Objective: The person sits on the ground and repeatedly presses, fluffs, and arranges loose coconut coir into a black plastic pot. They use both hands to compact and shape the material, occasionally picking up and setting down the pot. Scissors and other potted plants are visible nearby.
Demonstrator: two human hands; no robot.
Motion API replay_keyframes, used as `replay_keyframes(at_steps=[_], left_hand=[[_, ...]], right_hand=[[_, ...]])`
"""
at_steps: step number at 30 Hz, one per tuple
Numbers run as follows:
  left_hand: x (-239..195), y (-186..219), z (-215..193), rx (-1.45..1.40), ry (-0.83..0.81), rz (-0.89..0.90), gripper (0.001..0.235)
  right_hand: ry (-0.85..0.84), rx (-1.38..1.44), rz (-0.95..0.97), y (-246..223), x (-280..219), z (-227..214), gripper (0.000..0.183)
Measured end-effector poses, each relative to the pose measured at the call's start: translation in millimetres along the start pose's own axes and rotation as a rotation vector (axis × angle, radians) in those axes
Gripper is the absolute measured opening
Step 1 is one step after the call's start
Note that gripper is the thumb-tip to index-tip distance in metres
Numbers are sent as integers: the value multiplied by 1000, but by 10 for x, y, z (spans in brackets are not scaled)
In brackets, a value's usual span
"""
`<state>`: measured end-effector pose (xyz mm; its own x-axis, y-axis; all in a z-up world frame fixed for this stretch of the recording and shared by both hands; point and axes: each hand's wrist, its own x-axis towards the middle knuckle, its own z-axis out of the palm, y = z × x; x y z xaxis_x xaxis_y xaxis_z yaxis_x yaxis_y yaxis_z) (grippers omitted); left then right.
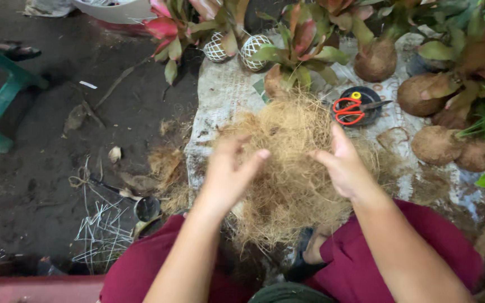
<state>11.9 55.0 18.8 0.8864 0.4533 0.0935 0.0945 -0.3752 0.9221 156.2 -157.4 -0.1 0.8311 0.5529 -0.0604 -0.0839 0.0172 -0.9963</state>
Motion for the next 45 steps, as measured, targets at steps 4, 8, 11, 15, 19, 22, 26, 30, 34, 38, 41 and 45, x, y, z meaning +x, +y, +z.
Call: replay_keyframes(at_steps=[4, 8, 11, 15, 19, 22, 26, 30, 34, 38, 41, 45], left_hand=[[-61, -91, 544, -579, -215, -379, 48], [-25, -356, 679, -872, -132, -438, 22], [33, -473, 604, -995, -9, -487, 16], [150, -466, 441, -727, 66, -555, 19], [124, -353, 473, -836, -43, -509, 22], [57, -229, 642, -765, -156, -450, 23], [-42, -127, 791, -764, -227, -343, 17], [2, -157, 701, -641, -188, -514, 9], [142, -305, 498, -777, -78, -527, 11], [127, -416, 479, -821, -164, -459, 21], [77, -496, 502, -802, -306, -256, 39], [157, -588, 567, -201, -272, -90, 67]], right_hand=[[-84, -88, -62, 22, -135, 87, 65], [-70, -328, 9, 177, -95, 54, 41], [-3, -167, 20, 227, 11, -96, 35], [120, 40, -4, 28, 201, -448, 39], [-37, 23, 227, -153, 93, -536, 54], [-195, -130, 49, 4, -129, -183, 60], [-236, -474, 18, 94, -250, -77, 52], [-43, -266, 265, -20, -108, -239, 57], [32, 251, 241, -134, 21, -445, 55], [-123, 379, 202, -93, -65, -699, 56], [-168, 297, 261, 37, -111, -824, 71], [-316, -824, -118, 258, 73, -726, 90]])
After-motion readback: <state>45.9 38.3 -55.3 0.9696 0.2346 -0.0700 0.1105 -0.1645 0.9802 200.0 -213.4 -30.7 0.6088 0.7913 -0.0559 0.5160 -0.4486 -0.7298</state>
